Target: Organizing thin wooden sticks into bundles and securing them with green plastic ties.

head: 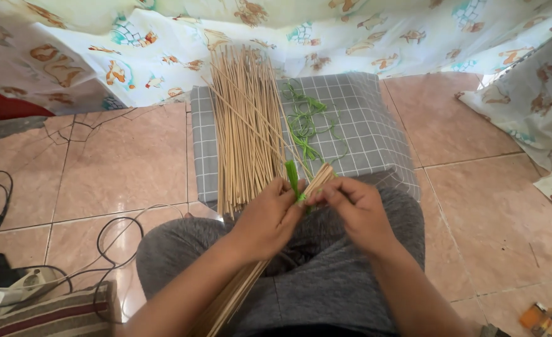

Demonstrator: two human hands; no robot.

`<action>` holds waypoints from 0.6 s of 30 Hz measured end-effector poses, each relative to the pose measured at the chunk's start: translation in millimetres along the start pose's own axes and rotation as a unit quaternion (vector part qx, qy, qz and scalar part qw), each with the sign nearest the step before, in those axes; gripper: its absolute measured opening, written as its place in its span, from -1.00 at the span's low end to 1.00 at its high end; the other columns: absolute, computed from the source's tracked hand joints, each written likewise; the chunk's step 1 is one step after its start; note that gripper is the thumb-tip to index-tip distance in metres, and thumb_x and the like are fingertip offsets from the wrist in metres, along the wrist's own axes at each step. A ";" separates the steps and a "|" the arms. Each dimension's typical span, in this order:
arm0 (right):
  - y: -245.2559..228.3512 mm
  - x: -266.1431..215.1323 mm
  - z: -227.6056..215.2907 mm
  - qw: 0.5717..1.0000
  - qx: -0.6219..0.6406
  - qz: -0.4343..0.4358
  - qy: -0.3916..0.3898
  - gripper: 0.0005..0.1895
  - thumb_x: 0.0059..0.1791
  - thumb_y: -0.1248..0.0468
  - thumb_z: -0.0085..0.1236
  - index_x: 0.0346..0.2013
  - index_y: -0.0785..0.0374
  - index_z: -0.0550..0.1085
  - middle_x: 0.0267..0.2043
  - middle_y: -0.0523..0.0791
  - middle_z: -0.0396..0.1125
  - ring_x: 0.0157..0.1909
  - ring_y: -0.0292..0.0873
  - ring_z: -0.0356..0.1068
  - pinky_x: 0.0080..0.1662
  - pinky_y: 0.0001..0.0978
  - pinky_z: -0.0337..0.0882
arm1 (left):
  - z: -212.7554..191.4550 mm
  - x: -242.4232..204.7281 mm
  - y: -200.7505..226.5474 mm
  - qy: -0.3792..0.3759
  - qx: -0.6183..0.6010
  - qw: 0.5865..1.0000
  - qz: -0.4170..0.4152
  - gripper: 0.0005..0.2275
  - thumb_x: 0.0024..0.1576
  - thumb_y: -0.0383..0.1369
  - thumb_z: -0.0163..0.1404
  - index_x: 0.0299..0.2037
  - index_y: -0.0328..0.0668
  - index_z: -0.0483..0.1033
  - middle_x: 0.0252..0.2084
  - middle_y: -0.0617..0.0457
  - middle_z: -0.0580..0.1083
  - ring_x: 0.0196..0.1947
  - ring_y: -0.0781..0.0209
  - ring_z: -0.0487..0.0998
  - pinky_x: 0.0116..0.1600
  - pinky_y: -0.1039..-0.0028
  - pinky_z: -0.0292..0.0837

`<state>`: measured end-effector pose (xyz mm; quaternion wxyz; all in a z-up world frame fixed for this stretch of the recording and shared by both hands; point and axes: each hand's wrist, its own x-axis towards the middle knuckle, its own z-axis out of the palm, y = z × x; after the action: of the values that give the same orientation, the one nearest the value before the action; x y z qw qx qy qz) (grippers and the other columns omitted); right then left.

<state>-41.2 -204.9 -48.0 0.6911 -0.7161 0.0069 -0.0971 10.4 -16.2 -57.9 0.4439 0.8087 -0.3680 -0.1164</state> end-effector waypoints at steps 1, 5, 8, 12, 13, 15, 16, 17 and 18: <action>12.9 2.1 -0.8 1.000 -0.001 -0.001 0.002 -0.72 0.07 0.28 0.08 -0.46 0.37 0.57 -0.45 -0.03 0.55 -0.35 -0.22 0.43 -0.19 -0.32 0.47 | 3.5 2.5 -2.3 -0.001 -0.001 1.000 0.002 -0.57 0.29 -0.26 -0.31 0.11 -0.46 0.50 -0.17 -0.47 0.41 -0.19 -0.62 0.46 -0.10 -0.01 0.44; 57.1 13.4 -3.7 0.992 0.109 0.044 0.047 -0.72 0.10 0.27 0.07 -0.41 0.43 0.51 -0.47 0.02 0.46 -0.41 -0.18 0.41 -0.31 -0.39 0.43 | 22.4 15.2 -12.6 0.140 -0.106 0.984 -0.016 -0.66 0.28 -0.32 -0.19 -0.04 -0.44 0.60 -0.16 -0.29 0.44 -0.24 -0.34 0.54 -0.17 0.16 0.48; 76.3 21.9 -2.0 0.980 0.162 0.093 0.072 -0.72 0.11 0.28 0.05 -0.39 0.43 0.48 -0.47 0.04 0.44 -0.42 -0.16 0.41 -0.36 -0.43 0.39 | 38.2 24.1 -33.8 0.217 -0.201 0.952 -0.073 -0.78 0.22 -0.36 0.04 -0.04 -0.27 0.68 -0.21 -0.16 0.57 -0.27 -0.02 0.62 -0.23 0.33 0.52; 97.5 32.3 1.8 0.969 0.198 0.128 0.070 -0.73 0.12 0.24 0.04 -0.34 0.40 0.48 -0.44 0.04 0.43 -0.38 -0.10 0.44 -0.35 -0.41 0.37 | 47.6 26.5 -58.3 0.228 -0.280 0.918 -0.161 -0.82 0.19 -0.34 0.14 -0.08 -0.18 0.72 -0.24 -0.08 0.66 -0.26 0.29 0.56 -0.27 0.43 0.48; 103.8 32.8 1.0 0.969 0.199 0.130 0.072 -0.73 0.12 0.24 0.04 -0.34 0.40 0.48 -0.44 0.04 0.43 -0.38 -0.10 0.44 -0.35 -0.41 0.37 | 47.1 26.6 -61.1 0.227 -0.280 0.919 -0.163 -0.82 0.19 -0.34 0.14 -0.08 -0.18 0.72 -0.24 -0.08 0.66 -0.26 0.29 0.56 -0.27 0.43 0.48; 115.6 35.2 -0.9 0.954 0.285 0.089 0.021 -0.42 0.13 -0.05 -0.14 -0.05 0.47 0.52 -0.31 0.09 0.44 -0.22 -0.02 0.44 -0.20 -0.27 0.41 | 45.2 28.2 -66.5 0.235 -0.331 0.894 -0.188 -0.81 0.16 -0.35 0.18 -0.08 -0.20 0.72 -0.27 -0.07 0.67 -0.34 0.36 0.51 -0.32 0.52 0.44; 120.4 35.7 0.1 0.954 0.285 0.088 0.022 -0.42 0.13 -0.05 -0.14 -0.05 0.47 0.52 -0.31 0.09 0.44 -0.22 -0.02 0.44 -0.20 -0.27 0.41 | 41.1 30.8 -59.4 0.235 -0.331 0.895 -0.188 -0.81 0.16 -0.35 0.18 -0.08 -0.20 0.72 -0.27 -0.07 0.67 -0.34 0.36 0.51 -0.32 0.52 0.44; 125.5 34.7 1.3 0.951 0.296 0.072 0.045 -0.58 0.07 0.18 -0.04 -0.05 0.55 0.51 -0.33 0.14 0.44 -0.28 0.01 0.45 -0.23 -0.26 0.44 | 37.7 32.1 -52.2 0.236 -0.367 0.881 -0.183 -0.77 0.12 -0.38 0.21 -0.05 -0.28 0.66 -0.30 -0.07 0.65 -0.33 0.34 0.49 -0.24 0.53 0.44; 131.0 33.7 2.6 0.947 0.308 0.056 0.069 -0.70 0.01 0.42 0.05 -0.05 0.63 0.51 -0.35 0.20 0.44 -0.33 0.04 0.46 -0.26 -0.25 0.47 | 34.5 33.3 -45.3 0.237 -0.404 0.866 -0.177 -0.72 0.09 -0.41 0.24 -0.03 -0.36 0.61 -0.33 -0.06 0.64 -0.32 0.32 0.47 -0.16 0.53 0.44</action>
<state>8.5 -213.0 -173.6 0.8800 -0.4588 0.0645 -0.1044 38.3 -46.1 -109.7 0.7773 0.6138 -0.0228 -0.1364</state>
